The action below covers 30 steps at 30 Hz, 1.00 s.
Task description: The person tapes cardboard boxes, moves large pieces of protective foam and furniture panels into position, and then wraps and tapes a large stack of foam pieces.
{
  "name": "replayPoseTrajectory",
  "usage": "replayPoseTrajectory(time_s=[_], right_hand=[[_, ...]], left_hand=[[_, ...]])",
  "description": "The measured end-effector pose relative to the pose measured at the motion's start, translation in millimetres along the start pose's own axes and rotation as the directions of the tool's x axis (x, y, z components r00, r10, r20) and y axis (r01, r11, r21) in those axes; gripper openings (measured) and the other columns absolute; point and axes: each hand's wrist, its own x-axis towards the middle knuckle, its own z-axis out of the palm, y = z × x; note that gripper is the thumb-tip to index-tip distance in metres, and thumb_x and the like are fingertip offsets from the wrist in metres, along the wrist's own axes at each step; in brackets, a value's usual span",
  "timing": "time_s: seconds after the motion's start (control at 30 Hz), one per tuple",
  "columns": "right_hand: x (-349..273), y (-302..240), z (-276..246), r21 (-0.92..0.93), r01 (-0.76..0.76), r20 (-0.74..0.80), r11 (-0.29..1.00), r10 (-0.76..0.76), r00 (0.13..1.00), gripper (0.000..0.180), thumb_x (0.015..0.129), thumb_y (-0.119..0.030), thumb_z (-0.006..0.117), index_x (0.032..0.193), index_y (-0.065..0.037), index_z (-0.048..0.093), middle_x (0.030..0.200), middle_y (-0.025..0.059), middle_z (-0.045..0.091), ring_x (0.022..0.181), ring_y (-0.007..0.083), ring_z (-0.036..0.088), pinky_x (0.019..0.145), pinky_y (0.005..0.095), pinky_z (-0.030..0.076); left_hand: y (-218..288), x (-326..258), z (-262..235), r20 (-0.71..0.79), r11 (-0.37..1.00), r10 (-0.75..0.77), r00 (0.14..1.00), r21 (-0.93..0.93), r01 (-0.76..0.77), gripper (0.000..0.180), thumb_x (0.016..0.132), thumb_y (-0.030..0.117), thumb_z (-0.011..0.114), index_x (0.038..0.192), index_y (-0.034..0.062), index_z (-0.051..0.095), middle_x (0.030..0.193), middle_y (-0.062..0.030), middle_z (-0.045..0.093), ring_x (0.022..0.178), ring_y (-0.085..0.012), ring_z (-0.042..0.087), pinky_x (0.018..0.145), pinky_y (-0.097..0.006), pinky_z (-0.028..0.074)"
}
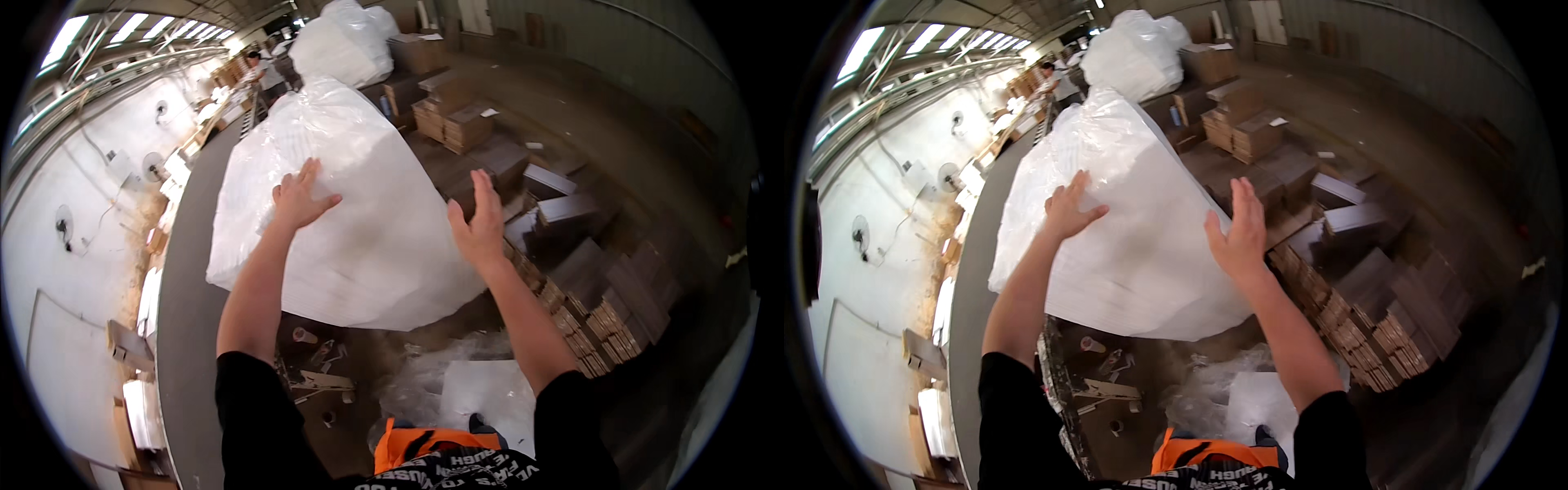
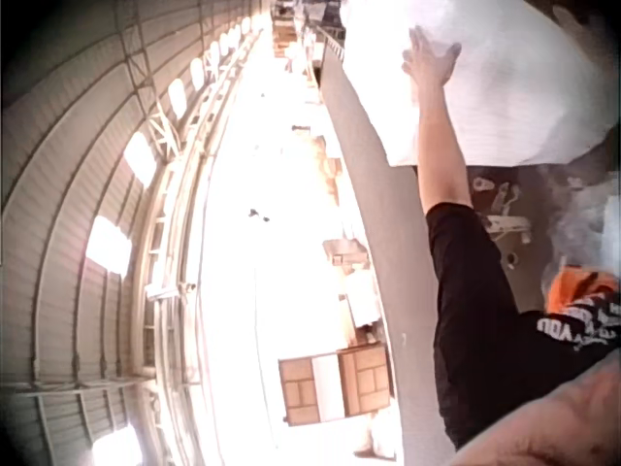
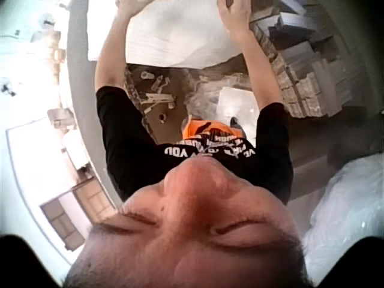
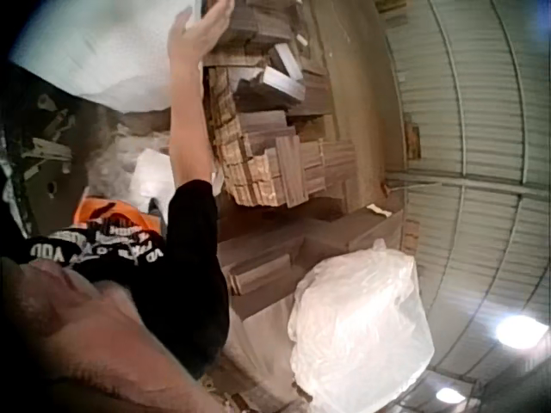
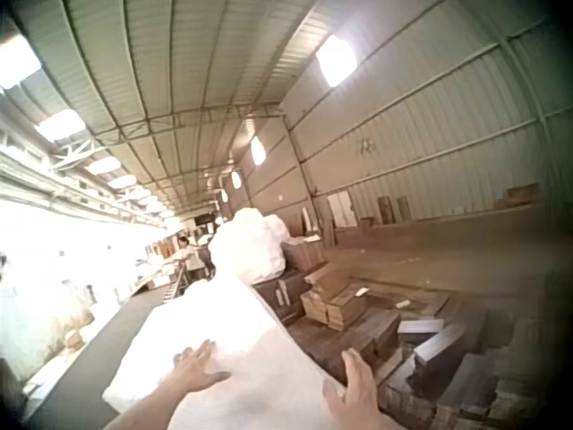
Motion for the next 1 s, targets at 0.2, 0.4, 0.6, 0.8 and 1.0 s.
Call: replayPoseTrajectory(time_s=[0.2,0.4,0.6,0.8,1.0], right_hand=[[24.3,-52.8,46.0,-0.087,0.356,0.273,0.93,-0.322,0.907,0.076,0.069,-0.012,0.068,0.138,-0.001,0.039,0.146,0.0245,0.03,0.133,0.0415,0.033,0.108,0.0481,0.032],[24.1,-139.9,185.1,-0.022,0.634,0.588,0.773,-0.503,0.633,0.08,0.071,-0.026,0.07,0.141,-0.004,0.037,0.151,0.0214,0.026,0.139,0.0387,0.026,0.111,0.0498,0.026],[46.3,-142.9,243.5,-0.254,0.434,0.726,0.864,-0.126,0.676,0.066,0.08,-0.047,0.066,0.125,-0.002,0.053,0.128,0.0216,0.05,0.126,0.0355,0.042,0.106,0.0474,0.029],[22.7,-163.9,269.2,-0.269,0.43,0.729,0.862,-0.109,0.676,0.032,0.088,-0.035,0.059,0.099,-0.005,0.059,0.076,0.0112,0.066,0.085,0.0295,0.063,0.08,0.0452,0.048],[58.2,-128.5,221.9,-0.45,0.342,0.532,0.825,-0.06,0.845,0.036,0.078,-0.039,0.07,0.084,-0.006,0.061,0.069,0.0134,0.065,0.069,0.032,0.065,0.063,0.0441,0.05]], left_hand=[[-39.1,-27.9,39.4,0.098,0.991,0.059,0.993,-0.129,-0.046,0.078,0.081,0.054,0.063,0.145,0.0179,0.038,0.148,-0.0038,0.041,0.131,-0.0382,0.042,0.106,-0.047,0.036],[-80.7,-49.0,23.4,0.15,0.069,0.178,0.972,-0.988,0.14,0.033,0.084,0.005,0.067,0.117,0.0059,0.066,0.113,-0.0142,0.068,0.102,-0.025,0.065,0.087,-0.031,0.051],[-219.0,-147.9,53.3,-0.273,0.476,-0.635,0.722,-0.875,0.088,0.031,0.077,0.006,0.076,0.106,0.0021,0.069,0.113,-0.0111,0.068,0.106,-0.0213,0.064,0.093,-0.033,0.049],[-305.3,-280.8,235.4,0.521,-0.373,-0.588,0.619,-0.853,0.364,0.056,0.097,0.038,0.052,0.139,0.0035,0.041,0.137,-0.0108,0.048,0.123,-0.0238,0.048,0.097,-0.039,0.045],[-146.2,-272.7,275.2,0.508,-0.818,-0.243,0.827,-0.565,0.106,0.061,0.096,0.046,0.039,0.139,0.0032,0.036,0.137,-0.0146,0.046,0.122,-0.0337,0.047,0.103,-0.053,0.038]])
